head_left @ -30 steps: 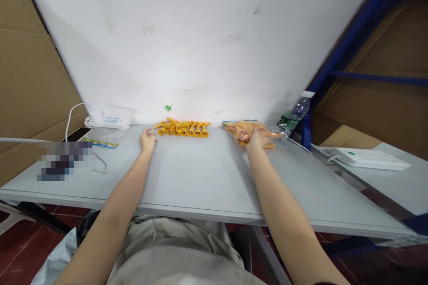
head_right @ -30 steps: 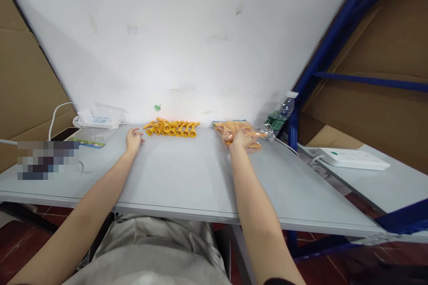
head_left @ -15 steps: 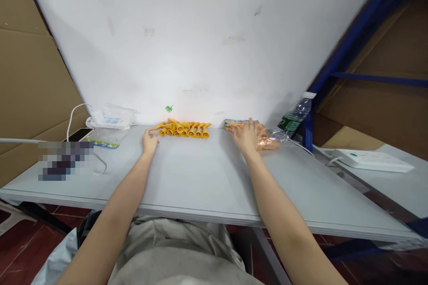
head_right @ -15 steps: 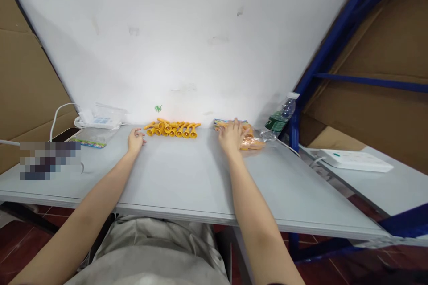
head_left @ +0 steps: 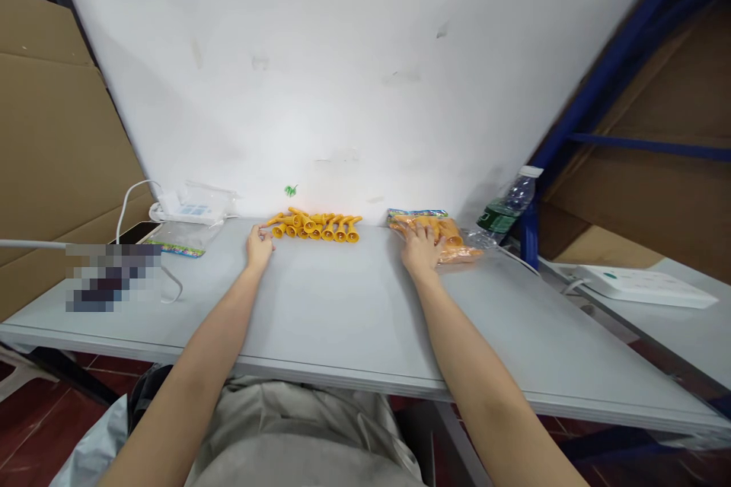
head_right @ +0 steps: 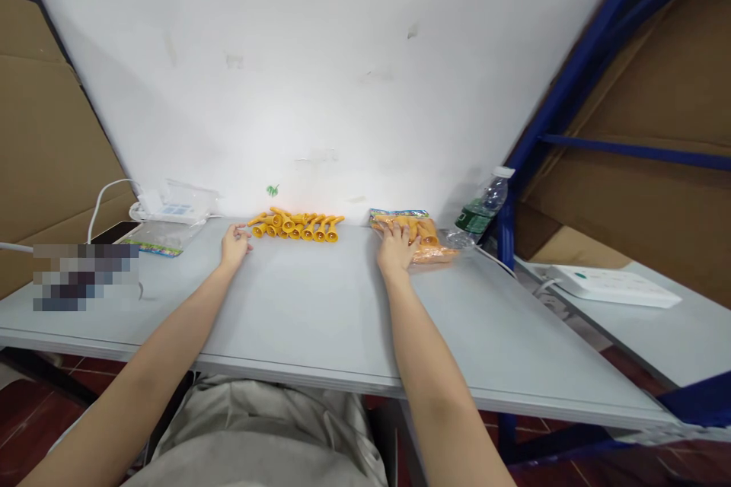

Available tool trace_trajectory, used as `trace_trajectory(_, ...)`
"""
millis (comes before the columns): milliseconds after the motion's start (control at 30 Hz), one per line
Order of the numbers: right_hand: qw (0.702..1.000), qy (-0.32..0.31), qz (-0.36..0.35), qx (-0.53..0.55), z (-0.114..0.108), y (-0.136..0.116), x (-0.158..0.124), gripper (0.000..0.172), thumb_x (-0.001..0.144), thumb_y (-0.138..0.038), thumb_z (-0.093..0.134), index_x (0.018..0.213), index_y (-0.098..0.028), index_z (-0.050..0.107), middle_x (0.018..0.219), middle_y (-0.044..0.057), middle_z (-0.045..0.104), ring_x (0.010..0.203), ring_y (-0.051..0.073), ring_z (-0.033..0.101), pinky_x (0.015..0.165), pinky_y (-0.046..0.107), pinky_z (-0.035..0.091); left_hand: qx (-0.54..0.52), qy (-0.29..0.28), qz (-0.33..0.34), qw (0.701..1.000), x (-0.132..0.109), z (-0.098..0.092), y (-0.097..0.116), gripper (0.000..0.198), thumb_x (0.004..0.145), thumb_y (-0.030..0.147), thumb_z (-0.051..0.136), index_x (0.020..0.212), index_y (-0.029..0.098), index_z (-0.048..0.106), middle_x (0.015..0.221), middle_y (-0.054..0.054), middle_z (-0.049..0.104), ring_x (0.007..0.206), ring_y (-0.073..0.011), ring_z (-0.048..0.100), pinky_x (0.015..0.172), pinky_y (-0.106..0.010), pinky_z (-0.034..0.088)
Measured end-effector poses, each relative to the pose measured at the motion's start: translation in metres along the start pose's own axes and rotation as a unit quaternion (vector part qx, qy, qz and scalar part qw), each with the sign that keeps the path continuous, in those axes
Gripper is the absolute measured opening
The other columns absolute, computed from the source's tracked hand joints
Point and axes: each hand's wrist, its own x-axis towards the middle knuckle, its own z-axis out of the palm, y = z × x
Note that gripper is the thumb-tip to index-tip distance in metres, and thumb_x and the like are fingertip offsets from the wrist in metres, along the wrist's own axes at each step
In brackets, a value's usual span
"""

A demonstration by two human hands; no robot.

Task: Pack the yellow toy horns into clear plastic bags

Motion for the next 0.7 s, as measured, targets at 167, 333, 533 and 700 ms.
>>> trace_trajectory(167,1.0,0.006,-0.008,0.008,0.004,0.002,0.002,0.055,0.082,-0.007,0.036,0.133,-0.02,0.049,0.141,0.012,0.044,0.134,0.028,0.03,0.108,0.054,0.019,-0.004,-0.003,0.006,1.0,0.002,0.001,-0.003,0.03,0.074,0.009,0.043,0.101,0.019,0.052,0.083,0.002,0.063,0.041,-0.0046,0.053,0.045,-0.017,0.043)
trace_trajectory(333,1.0,0.022,-0.021,0.001,0.008,0.004,0.003,0.056,0.079,-0.007,0.037,0.133,-0.019,0.049,0.139,0.013,0.046,0.132,0.027,0.033,0.106,0.052,0.022,-0.01,-0.003,0.01,1.0,0.002,0.002,-0.005,0.027,0.075,0.012,0.045,0.1,0.019,0.053,0.081,0.003,0.063,0.041,-0.0052,0.054,0.047,-0.019,0.044)
trace_trajectory(533,0.996,0.078,-0.041,0.025,0.007,0.001,0.001,0.048,0.081,-0.011,0.038,0.126,-0.016,0.054,0.135,0.016,0.049,0.13,0.031,0.034,0.104,0.06,0.018,0.029,0.016,0.043,0.999,0.006,0.003,-0.007,0.025,0.075,0.011,0.046,0.097,0.019,0.056,0.077,0.001,0.063,0.053,-0.0103,0.058,0.062,-0.025,0.047)
trace_trajectory(700,0.981,0.126,-0.129,0.066,-0.005,-0.015,0.001,0.039,0.083,-0.015,0.039,0.116,-0.016,0.06,0.132,0.015,0.052,0.127,0.029,0.04,0.105,0.056,0.023,0.044,0.063,0.069,0.995,0.012,0.0,-0.006,0.025,0.071,0.007,0.047,0.09,0.019,0.058,0.084,-0.002,0.064,0.076,-0.0146,0.061,0.079,-0.028,0.046)
